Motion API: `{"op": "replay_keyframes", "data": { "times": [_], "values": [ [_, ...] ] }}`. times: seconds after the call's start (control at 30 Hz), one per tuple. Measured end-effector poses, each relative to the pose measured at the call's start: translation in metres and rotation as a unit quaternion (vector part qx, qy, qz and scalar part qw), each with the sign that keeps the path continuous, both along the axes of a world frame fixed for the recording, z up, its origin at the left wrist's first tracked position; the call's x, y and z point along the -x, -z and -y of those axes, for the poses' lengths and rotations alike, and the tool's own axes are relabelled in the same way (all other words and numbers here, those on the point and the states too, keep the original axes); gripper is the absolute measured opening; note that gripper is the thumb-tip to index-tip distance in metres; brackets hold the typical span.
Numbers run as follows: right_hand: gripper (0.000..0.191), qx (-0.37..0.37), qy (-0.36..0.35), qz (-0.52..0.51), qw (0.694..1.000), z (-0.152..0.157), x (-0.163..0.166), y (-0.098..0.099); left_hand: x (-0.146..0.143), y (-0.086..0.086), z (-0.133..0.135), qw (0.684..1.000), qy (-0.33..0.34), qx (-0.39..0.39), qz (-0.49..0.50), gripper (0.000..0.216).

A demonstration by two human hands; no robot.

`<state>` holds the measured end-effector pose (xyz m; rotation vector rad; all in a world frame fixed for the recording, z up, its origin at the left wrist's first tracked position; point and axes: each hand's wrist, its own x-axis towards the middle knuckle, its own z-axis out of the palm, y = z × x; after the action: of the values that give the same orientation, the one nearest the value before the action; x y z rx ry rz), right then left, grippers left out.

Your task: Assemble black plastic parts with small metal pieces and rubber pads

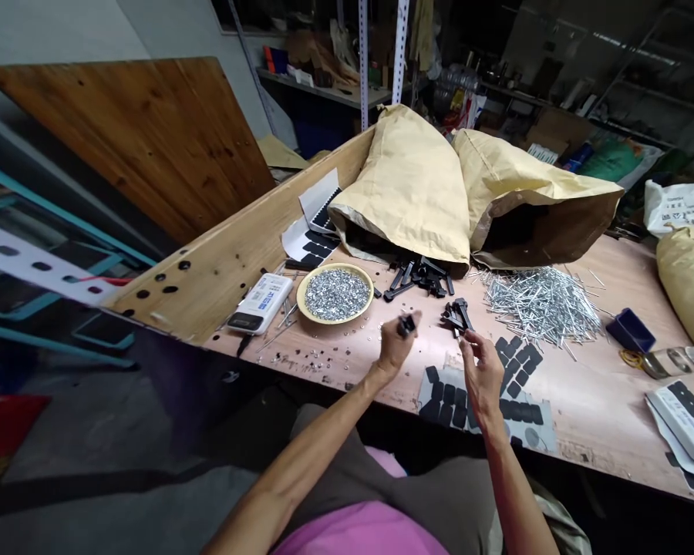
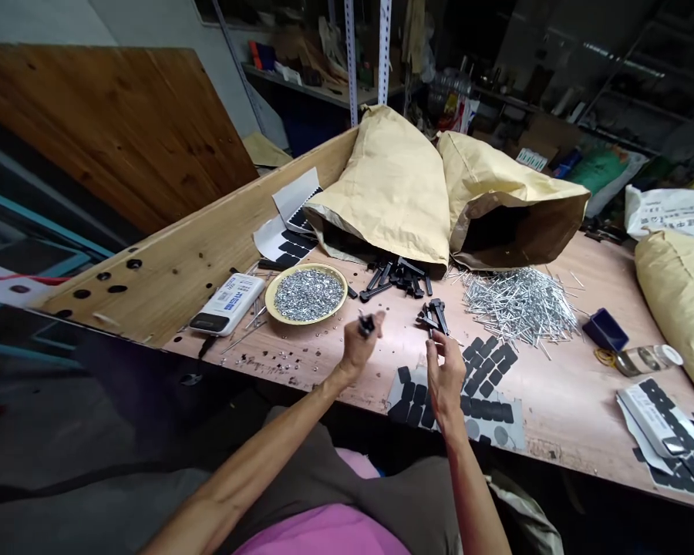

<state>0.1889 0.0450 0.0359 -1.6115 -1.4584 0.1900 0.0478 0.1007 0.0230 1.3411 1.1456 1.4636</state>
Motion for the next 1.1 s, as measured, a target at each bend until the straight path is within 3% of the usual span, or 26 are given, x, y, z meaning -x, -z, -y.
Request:
{"op": "replay_keyframes", "data": {
  "times": [0.13,0.4,0.6,0.7,0.8,0.93,1.0,1.1],
  "values": [
    [0.028,-0.01,0.007,-0.031,0.999,0.019,0.012,-0.013,-0.005,-0.007,0.014,0.998,0.064,-0.006,-0.014,0.047],
    [0.031,-0.064,-0.013,-0.004,0.998,0.036,0.022,-0.029,-0.011,-0.019,0.033,0.988,0.079,0.129,0.032,0.05],
    [0.033,-0.108,-0.037,0.042,0.993,0.042,0.023,-0.035,-0.018,-0.012,0.043,0.986,0.064,0.151,0.029,0.048],
    [0.045,-0.112,-0.046,0.06,0.991,0.046,0.023,-0.042,-0.024,-0.004,0.048,0.992,0.072,0.1,-0.015,0.045],
    [0.059,-0.066,-0.065,0.07,0.993,0.041,0.021,-0.056,-0.027,0.003,0.052,0.992,0.104,0.032,-0.071,0.035],
    [0.063,0.067,-0.161,0.098,0.98,0.022,0.017,-0.068,-0.025,0.009,0.061,0.983,0.153,0.022,-0.094,0.025],
    [0.06,0.12,-0.196,0.12,0.966,0.013,0.016,-0.067,-0.026,0.011,0.067,0.98,0.169,0.02,-0.107,0.021],
    [0.057,0.167,-0.19,0.158,0.954,0.009,0.017,-0.058,-0.032,0.016,0.071,0.979,0.175,0.056,-0.085,0.018]
  ]
}}
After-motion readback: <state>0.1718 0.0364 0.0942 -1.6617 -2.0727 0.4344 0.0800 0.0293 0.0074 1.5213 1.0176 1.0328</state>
